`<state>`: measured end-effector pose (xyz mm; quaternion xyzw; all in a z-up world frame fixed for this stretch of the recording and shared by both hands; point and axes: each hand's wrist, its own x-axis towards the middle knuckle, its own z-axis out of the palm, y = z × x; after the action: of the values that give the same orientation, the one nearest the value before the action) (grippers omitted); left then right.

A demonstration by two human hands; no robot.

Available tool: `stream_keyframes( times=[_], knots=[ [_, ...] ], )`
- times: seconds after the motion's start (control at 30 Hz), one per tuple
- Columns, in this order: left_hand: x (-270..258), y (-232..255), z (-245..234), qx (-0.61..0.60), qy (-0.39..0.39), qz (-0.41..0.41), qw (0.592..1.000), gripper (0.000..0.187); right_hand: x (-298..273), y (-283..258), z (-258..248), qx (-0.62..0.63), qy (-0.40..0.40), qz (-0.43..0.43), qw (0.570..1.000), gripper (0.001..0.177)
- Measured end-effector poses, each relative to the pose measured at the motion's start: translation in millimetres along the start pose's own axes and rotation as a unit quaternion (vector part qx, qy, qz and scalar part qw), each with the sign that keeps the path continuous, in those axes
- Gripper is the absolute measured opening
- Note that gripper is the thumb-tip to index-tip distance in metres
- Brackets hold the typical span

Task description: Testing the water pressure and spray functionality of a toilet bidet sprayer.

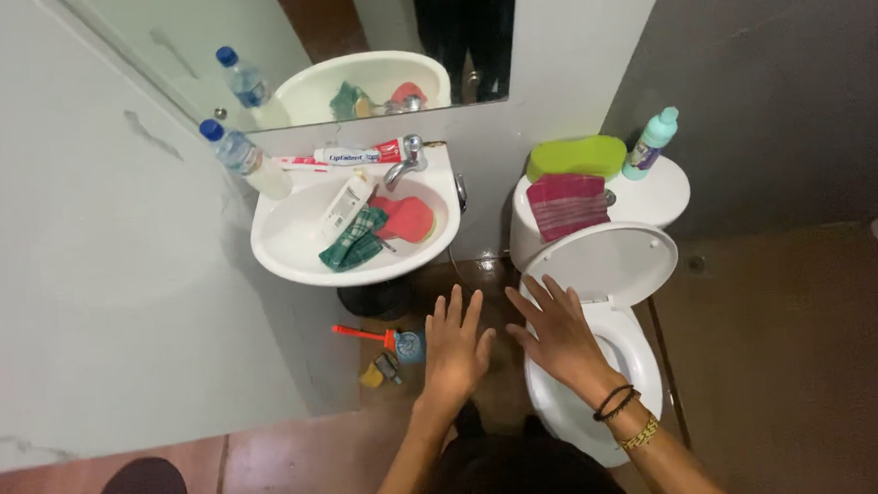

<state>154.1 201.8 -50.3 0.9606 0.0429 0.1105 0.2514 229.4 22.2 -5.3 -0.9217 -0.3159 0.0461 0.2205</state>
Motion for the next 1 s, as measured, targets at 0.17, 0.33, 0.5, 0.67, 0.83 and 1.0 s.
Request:
stream_keyframes(
  times=[0.17, 0.33, 0.5, 0.67, 0.83, 1.0],
  knots=[
    [17, -10, -11, -0.005, -0.034, 0.014, 0.999, 0.065, 10, -10, 2, 0.025, 0.015, 0.027, 0.999, 0.060],
    [28, -26, -14, -0.023, -0.061, 0.039, 0.997, 0.062, 15, -12, 19, 0.044, 0.026, 0.058, 0.997, 0.059],
    [32, -33, -14, -0.031, -0.044, 0.062, 0.997, 0.063, 14, -13, 31, 0.053, 0.028, 0.068, 0.996, 0.059],
    [45, -37, -4, -0.043, -0.047, 0.072, 0.995, 0.064, 18, -15, 24, 0.069, 0.045, 0.077, 0.994, 0.059],
    [55, -32, 6, -0.050, -0.047, 0.066, 0.995, 0.067, 29, -5, 20, 0.056, 0.047, 0.061, 0.995, 0.058],
    [65, -22, 21, -0.039, -0.048, 0.061, 0.996, 0.073, 46, 25, 30, 0.052, 0.046, 0.038, 0.997, 0.059]
  ],
)
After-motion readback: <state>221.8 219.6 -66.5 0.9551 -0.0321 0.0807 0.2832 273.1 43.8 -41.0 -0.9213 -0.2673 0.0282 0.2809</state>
